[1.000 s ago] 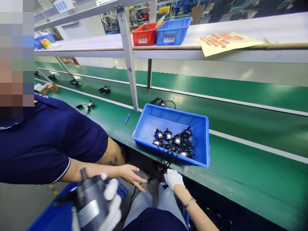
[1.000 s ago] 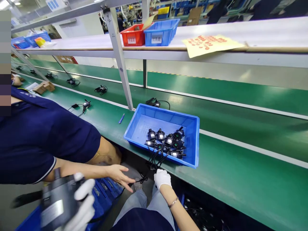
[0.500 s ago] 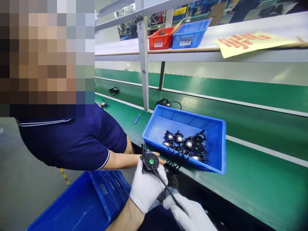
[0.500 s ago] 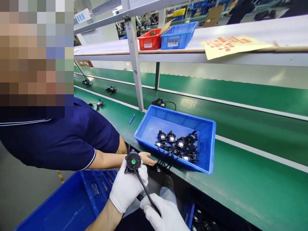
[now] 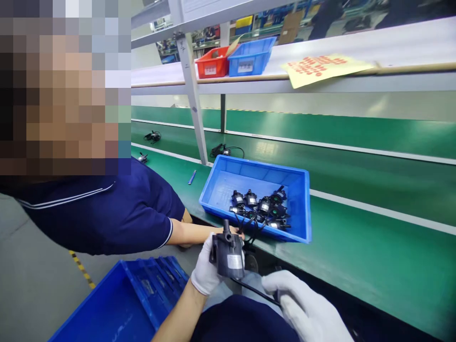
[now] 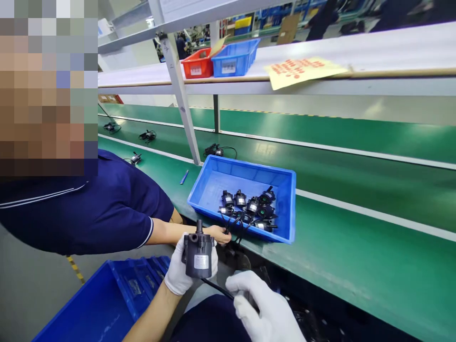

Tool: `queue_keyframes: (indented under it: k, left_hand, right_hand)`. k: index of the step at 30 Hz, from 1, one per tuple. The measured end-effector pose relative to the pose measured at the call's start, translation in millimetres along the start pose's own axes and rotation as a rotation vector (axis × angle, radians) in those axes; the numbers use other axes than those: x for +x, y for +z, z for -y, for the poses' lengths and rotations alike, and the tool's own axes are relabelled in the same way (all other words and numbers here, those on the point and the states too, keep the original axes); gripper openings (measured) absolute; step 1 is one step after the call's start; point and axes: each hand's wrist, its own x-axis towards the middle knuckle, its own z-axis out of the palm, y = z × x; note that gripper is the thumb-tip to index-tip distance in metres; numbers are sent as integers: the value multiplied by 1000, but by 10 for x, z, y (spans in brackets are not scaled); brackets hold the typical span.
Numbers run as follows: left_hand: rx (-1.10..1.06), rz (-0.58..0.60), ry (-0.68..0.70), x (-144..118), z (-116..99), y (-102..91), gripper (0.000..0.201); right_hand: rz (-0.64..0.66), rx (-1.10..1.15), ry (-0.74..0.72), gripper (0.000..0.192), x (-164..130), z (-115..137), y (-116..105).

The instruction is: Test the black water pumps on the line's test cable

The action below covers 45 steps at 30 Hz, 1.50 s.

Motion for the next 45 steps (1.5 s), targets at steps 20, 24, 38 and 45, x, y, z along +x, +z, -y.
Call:
queue_keyframes:
  k: [20, 24, 38, 45]
  left_hand:
    - [1358, -30, 705, 198, 189, 76, 139]
    - [1354, -59, 640, 232, 182, 90, 139]
    - [843, -100, 176, 28, -97, 401, 81]
    - [547, -82, -1, 252, 70, 321, 70]
  right_hand:
    - [-44, 269, -100, 65, 291, -193, -393]
    - [-33, 308, -102, 58, 341, -285, -398]
    - [35, 737, 462, 64, 646, -190, -358]
    - [-8, 369, 214, 63, 510, 225, -378]
